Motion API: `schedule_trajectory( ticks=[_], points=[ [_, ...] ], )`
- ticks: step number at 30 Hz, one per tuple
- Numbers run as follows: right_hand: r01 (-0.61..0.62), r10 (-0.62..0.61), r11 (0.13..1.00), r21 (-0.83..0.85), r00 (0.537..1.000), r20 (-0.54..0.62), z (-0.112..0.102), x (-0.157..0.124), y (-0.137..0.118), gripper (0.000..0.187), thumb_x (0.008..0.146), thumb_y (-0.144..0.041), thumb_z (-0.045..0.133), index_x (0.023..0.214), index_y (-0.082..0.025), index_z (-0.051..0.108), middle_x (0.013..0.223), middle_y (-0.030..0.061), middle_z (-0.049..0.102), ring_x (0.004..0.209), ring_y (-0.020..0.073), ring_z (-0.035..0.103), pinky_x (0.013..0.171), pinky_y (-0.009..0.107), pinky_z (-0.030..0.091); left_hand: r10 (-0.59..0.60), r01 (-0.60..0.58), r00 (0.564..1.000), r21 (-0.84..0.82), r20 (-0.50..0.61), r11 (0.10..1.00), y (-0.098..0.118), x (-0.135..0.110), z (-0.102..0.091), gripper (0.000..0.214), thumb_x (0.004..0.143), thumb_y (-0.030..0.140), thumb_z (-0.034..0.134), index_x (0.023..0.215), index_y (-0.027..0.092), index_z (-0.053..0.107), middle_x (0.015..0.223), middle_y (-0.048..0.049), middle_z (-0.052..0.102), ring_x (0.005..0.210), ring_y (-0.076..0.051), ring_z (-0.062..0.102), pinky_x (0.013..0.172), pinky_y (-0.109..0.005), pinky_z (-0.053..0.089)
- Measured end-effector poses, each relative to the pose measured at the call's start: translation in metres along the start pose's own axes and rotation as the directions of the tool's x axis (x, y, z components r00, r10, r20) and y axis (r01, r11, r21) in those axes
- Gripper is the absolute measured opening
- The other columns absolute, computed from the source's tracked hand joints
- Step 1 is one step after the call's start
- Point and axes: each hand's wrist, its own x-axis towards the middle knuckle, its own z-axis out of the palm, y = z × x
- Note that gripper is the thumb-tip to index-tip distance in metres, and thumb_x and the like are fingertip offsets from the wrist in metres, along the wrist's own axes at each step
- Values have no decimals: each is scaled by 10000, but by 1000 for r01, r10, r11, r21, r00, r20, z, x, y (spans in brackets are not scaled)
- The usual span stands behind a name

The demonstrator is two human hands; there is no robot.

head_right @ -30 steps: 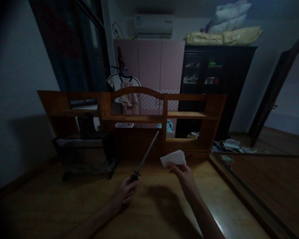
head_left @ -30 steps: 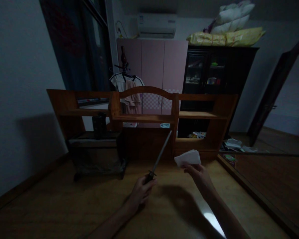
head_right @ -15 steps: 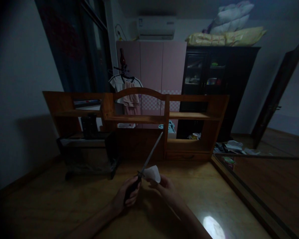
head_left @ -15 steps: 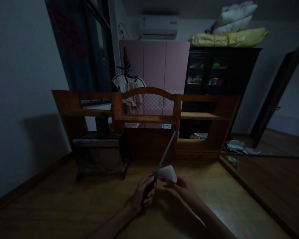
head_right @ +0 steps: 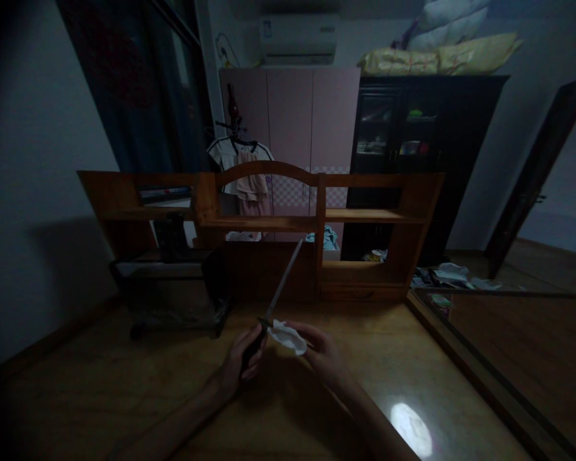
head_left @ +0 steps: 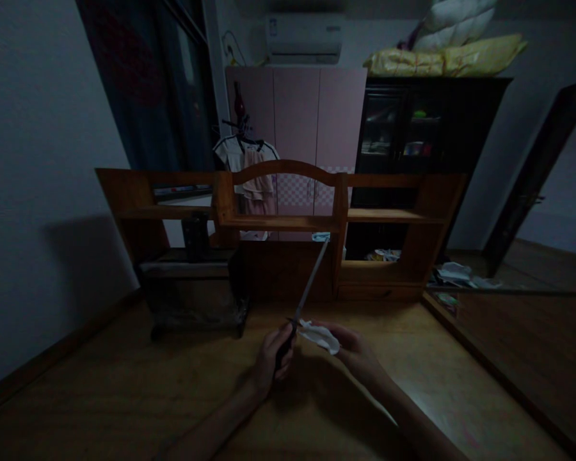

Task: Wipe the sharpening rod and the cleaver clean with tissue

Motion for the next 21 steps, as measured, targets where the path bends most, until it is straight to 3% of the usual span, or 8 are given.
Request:
schedule_trajectory(
  ticks=[5,10,14,21],
  points=[
    [-48,48,999,-18,999,-4,5,0,3,418,747,-453,694,1073,-192,688,1103,105,684,1037,293,619,950,457,444,71,-70,997,126,-3,990,3,-7,6,403,850,564,498,744,176,489,459,82,383,303,-40,269,284,-154,186],
    [-76,82,971,226,996,-17,4,2,16,455,752,-475,688,1080,-160,675,1110,117,674,1079,288,600,964,453,447,59,-63,998,204,24,977,3,-12,12,387,848,559,505,787,177,503,473,86,369,326,-41,253,297,-150,175],
    [-57,73,943,328,997,-38,6,2,12,386,782,-433,676,1048,-154,685,1109,110,674,1091,272,598,1003,451,422,59,-62,998,218,20,974,4,-13,14,384,848,561,506,782,183,483,475,90,353,334,-37,236,307,-144,159],
    [-102,130,934,342,990,-61,11,3,9,399,795,-459,653,1038,-145,689,1077,113,684,1096,271,597,1012,439,411,81,-71,996,267,-25,961,7,-13,15,383,849,565,500,784,188,483,485,88,351,345,-45,244,309,-149,156]
  ],
)
